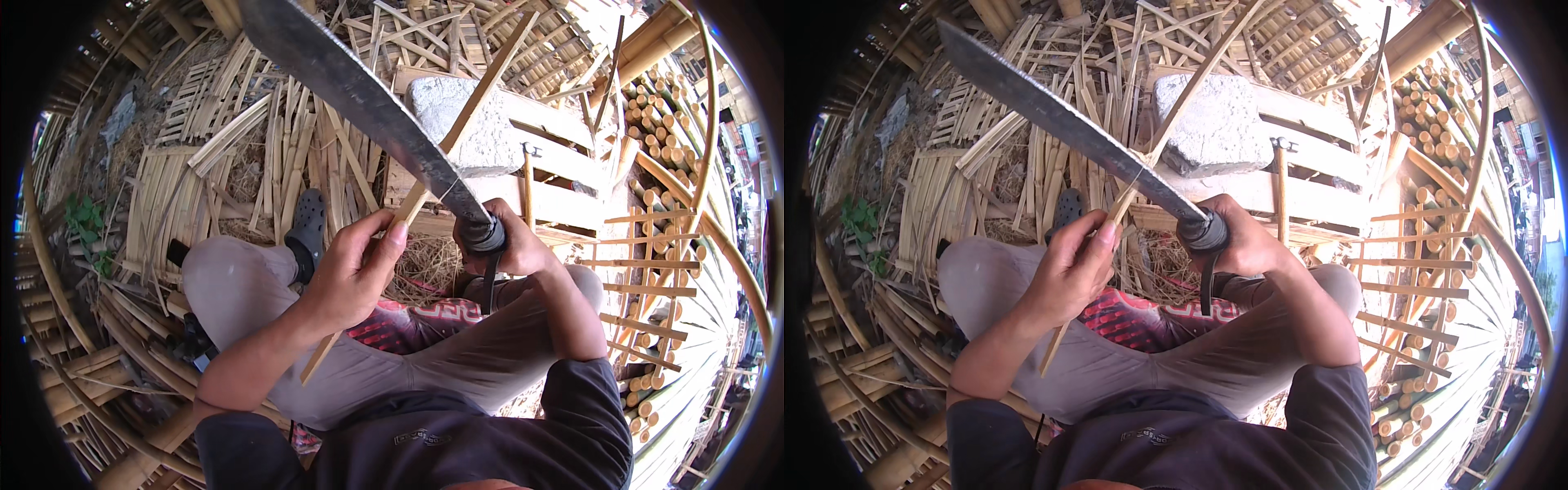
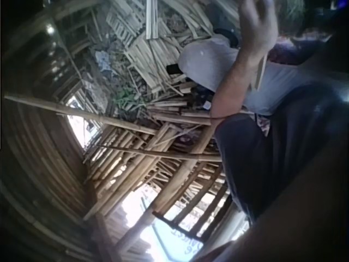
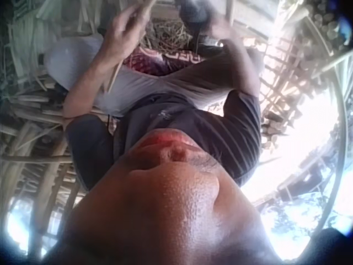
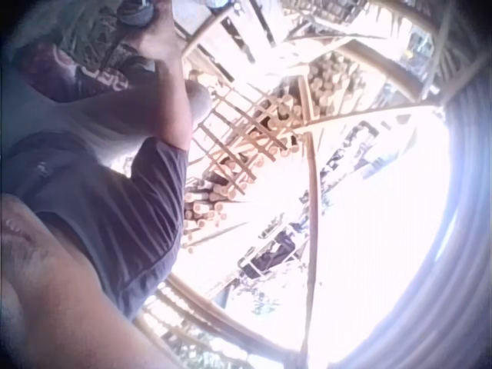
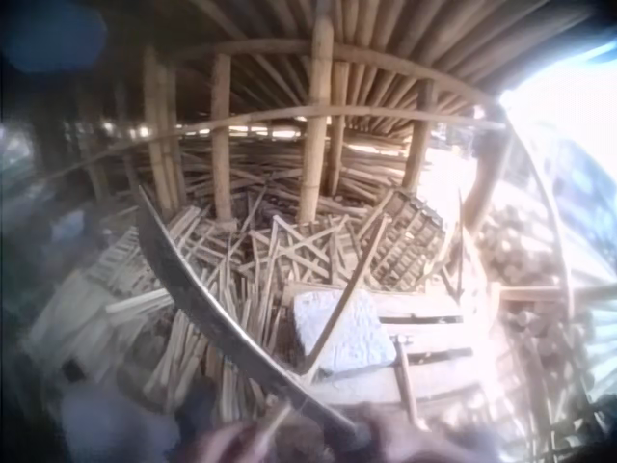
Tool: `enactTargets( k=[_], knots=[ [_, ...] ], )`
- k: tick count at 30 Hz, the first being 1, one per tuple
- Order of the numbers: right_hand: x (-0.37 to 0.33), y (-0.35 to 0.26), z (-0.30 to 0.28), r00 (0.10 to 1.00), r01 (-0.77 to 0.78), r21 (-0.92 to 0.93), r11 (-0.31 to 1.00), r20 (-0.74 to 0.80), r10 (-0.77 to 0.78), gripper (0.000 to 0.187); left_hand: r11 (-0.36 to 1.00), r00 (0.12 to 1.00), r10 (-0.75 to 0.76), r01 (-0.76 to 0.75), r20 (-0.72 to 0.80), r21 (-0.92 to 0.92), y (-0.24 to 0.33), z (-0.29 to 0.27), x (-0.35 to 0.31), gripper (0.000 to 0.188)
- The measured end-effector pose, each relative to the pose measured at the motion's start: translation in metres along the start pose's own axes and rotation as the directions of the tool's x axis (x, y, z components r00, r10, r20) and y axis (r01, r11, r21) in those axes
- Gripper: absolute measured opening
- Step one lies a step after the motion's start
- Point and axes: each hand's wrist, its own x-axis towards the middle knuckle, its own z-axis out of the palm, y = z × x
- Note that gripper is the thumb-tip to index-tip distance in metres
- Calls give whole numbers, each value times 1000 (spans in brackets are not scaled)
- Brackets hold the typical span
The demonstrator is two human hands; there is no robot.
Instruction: The person shapes a thin bamboo strip using a machete and then uses a hammer to nail it into a larger bamboo structure.
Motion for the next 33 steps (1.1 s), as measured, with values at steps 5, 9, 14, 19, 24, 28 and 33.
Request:
enactTargets(
  k=[5,9,14,19,24,28,33],
  knots=[
    [1,-2,13,996,-71,69,995,-57,75,53,960,992,-102,117,71,-256,6,2,1,29],
    [4,-3,5,999,-36,18,999,37,35,50,966,993,-106,114,51,-231,9,6,0,29],
    [1,11,-7,991,118,65,991,58,-122,50,983,996,-63,73,64,-166,9,5,1,28],
    [-2,-15,0,960,75,356,932,-279,29,34,999,997,-45,46,64,-18,5,3,0,24],
    [-1,-14,-6,857,148,117,982,-510,-69,29,984,996,80,-76,-24,159,-1,8,-1,28],
    [0,-13,-5,786,254,198,947,-613,-83,27,988,998,43,-51,55,143,2,10,-1,28],
    [6,-20,-6,607,391,272,880,-794,-24,32,945,990,96,-123,102,302,1,16,1,27]
  ],
)
